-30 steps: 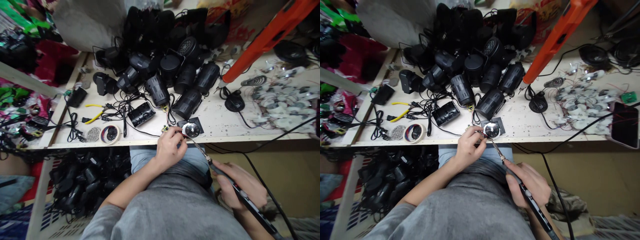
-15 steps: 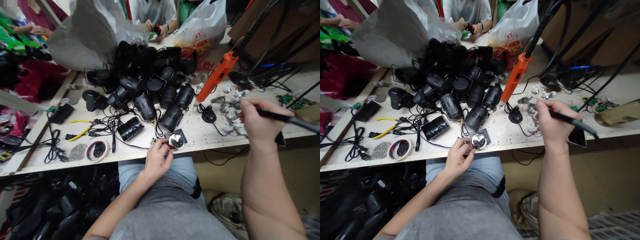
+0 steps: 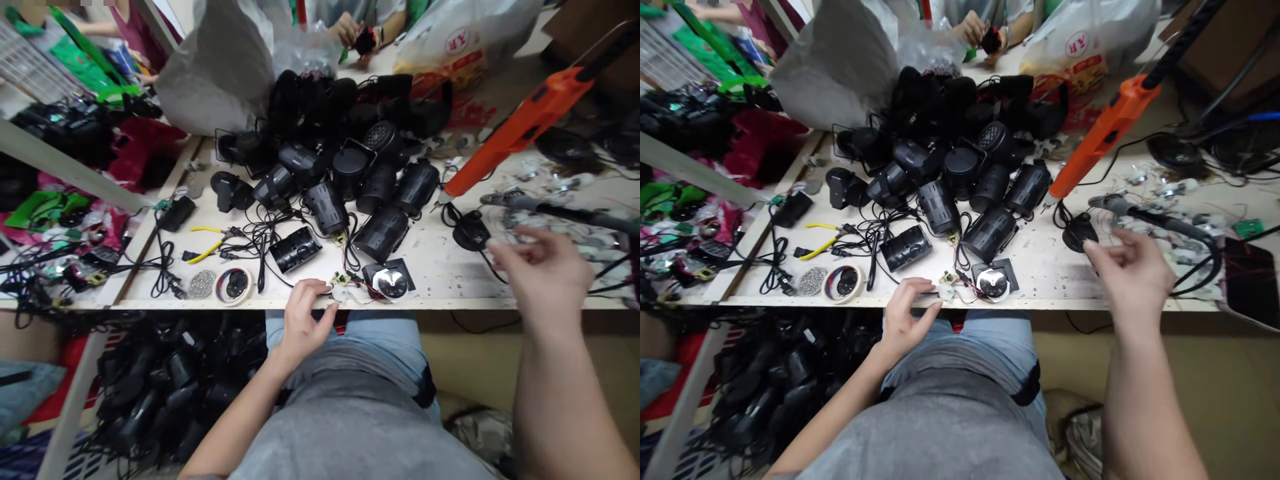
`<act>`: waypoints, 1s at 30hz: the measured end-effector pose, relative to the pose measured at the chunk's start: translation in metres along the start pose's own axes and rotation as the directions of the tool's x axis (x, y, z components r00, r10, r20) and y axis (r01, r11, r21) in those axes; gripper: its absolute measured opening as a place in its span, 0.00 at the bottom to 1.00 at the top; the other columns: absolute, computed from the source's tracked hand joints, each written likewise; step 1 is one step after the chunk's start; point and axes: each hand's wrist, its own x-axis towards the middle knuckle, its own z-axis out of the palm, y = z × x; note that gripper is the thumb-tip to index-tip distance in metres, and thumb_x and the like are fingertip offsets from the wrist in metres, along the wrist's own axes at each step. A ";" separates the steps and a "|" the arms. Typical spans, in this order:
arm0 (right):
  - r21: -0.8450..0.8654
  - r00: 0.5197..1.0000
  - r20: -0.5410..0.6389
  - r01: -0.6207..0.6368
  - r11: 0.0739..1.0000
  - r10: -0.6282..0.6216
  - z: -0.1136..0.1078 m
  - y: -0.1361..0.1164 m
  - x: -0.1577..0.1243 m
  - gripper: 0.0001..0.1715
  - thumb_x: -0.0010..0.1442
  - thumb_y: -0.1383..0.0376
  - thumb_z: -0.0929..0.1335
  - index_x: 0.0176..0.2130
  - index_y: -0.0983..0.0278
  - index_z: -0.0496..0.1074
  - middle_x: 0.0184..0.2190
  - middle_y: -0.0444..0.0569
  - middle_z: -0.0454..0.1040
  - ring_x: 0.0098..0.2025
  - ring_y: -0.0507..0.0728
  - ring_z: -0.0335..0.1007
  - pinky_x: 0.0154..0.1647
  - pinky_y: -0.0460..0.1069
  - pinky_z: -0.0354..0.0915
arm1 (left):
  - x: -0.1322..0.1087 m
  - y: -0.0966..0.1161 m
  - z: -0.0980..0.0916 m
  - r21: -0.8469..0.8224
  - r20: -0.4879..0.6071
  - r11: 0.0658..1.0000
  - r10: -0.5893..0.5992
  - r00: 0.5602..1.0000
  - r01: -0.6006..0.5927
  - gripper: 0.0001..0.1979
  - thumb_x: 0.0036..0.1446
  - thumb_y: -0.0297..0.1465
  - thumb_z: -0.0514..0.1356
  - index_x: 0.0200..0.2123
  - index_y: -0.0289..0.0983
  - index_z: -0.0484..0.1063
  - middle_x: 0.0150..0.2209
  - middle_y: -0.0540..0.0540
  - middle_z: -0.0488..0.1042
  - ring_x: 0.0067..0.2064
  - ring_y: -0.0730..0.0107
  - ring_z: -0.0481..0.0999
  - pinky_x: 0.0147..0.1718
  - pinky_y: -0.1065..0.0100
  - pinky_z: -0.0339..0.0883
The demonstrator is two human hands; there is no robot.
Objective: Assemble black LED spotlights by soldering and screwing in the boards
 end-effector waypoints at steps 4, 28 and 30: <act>-0.008 0.996 -0.028 0.081 0.997 -0.081 -0.006 -0.038 -0.085 0.07 0.58 0.63 0.74 0.36 0.64 0.81 0.26 0.49 0.80 0.24 0.54 0.75 0.25 0.49 0.69 | 0.008 0.004 0.003 0.044 0.070 0.997 0.057 0.996 -0.061 0.11 0.63 0.30 0.61 0.49 0.36 0.71 0.45 0.40 0.75 0.48 0.59 0.75 0.47 0.57 0.71; 0.315 0.937 0.316 0.044 0.948 -0.148 0.030 -0.062 -0.115 0.14 0.65 0.65 0.70 0.51 0.60 0.75 0.39 0.49 0.77 0.34 0.53 0.78 0.34 0.49 0.78 | 0.058 0.023 0.048 -0.253 0.360 0.967 0.069 0.930 0.026 0.35 0.54 0.29 0.68 0.64 0.41 0.61 0.56 0.40 0.73 0.55 0.54 0.74 0.53 0.54 0.72; 0.326 0.933 0.304 0.091 0.941 -0.195 0.030 -0.067 -0.111 0.15 0.65 0.66 0.69 0.51 0.59 0.76 0.39 0.49 0.77 0.36 0.54 0.78 0.37 0.49 0.78 | 0.062 0.022 0.045 -0.309 0.372 0.947 0.032 0.928 0.091 0.38 0.53 0.30 0.69 0.65 0.42 0.60 0.58 0.40 0.72 0.55 0.55 0.75 0.49 0.58 0.74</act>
